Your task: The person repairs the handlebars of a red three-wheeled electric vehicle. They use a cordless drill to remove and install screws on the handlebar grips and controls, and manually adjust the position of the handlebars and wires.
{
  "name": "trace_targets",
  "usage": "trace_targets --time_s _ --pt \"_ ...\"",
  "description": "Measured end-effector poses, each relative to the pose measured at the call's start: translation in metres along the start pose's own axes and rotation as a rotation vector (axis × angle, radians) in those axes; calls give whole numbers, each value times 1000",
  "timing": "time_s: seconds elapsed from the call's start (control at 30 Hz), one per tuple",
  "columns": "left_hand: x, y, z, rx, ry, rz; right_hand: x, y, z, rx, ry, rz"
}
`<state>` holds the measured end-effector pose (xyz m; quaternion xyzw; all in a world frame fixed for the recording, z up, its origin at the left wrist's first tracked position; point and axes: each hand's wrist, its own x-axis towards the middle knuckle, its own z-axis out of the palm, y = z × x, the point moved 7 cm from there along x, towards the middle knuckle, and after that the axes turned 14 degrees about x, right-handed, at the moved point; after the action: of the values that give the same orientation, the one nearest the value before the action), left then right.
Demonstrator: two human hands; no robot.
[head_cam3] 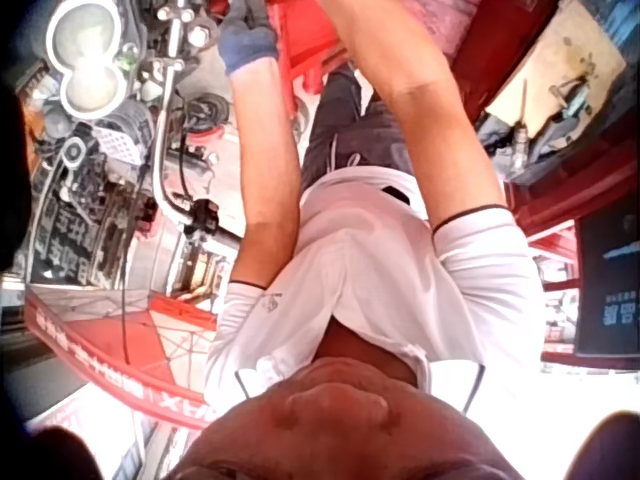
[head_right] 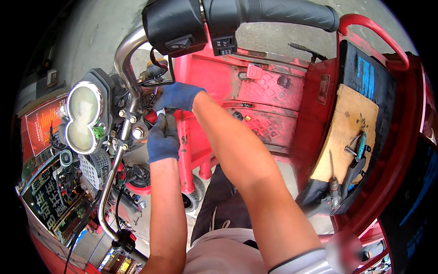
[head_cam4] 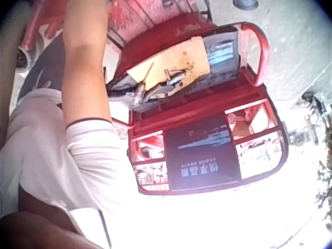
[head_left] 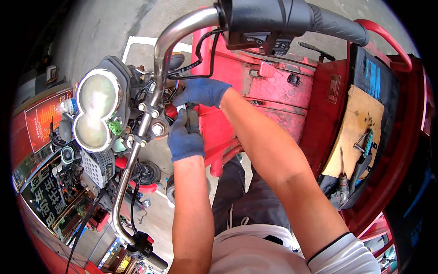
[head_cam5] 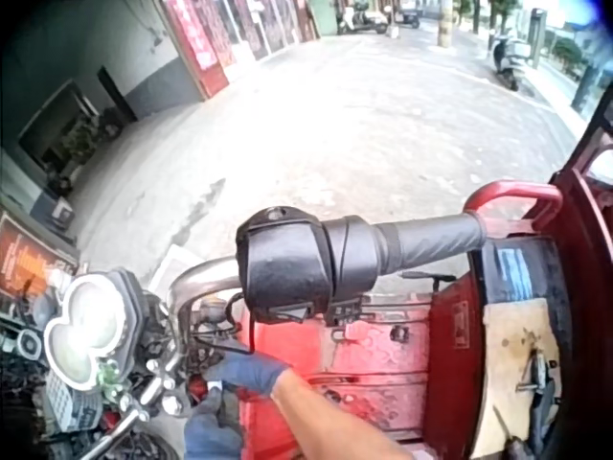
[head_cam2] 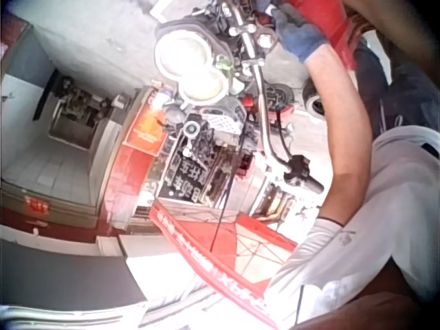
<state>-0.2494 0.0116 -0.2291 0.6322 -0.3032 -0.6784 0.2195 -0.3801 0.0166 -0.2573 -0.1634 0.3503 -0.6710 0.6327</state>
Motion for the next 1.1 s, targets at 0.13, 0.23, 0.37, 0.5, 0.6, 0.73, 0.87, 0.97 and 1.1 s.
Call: trace_targets --time_s 0.13,0.23,0.37,0.5,0.6,0.73,0.87,0.97,1.1 --pt "0 -1 -2 -8 82 -20 -7 -9 0 -78 58 -45" --pt "14 -5 -8 -78 6 -26 -15 -13 3 -20 118 -66" --pt "2 -3 3 -28 -5 -3 -12 -7 -2 -35 160 -84" --pt "3 -1 5 -44 21 19 -9 -7 5 57 150 -208" --pt "3 -2 5 -40 13 53 -6 1 2 12 175 -233" --pt "7 0 2 -57 -30 61 -27 -17 10 -142 158 -149" --pt "-14 3 14 50 -33 75 -35 1 -6 310 217 -59" --pt "-28 5 27 106 -54 60 -30 27 -6 665 202 -138" --pt "-4 0 15 61 -361 56 -27 34 15 764 133 -152"
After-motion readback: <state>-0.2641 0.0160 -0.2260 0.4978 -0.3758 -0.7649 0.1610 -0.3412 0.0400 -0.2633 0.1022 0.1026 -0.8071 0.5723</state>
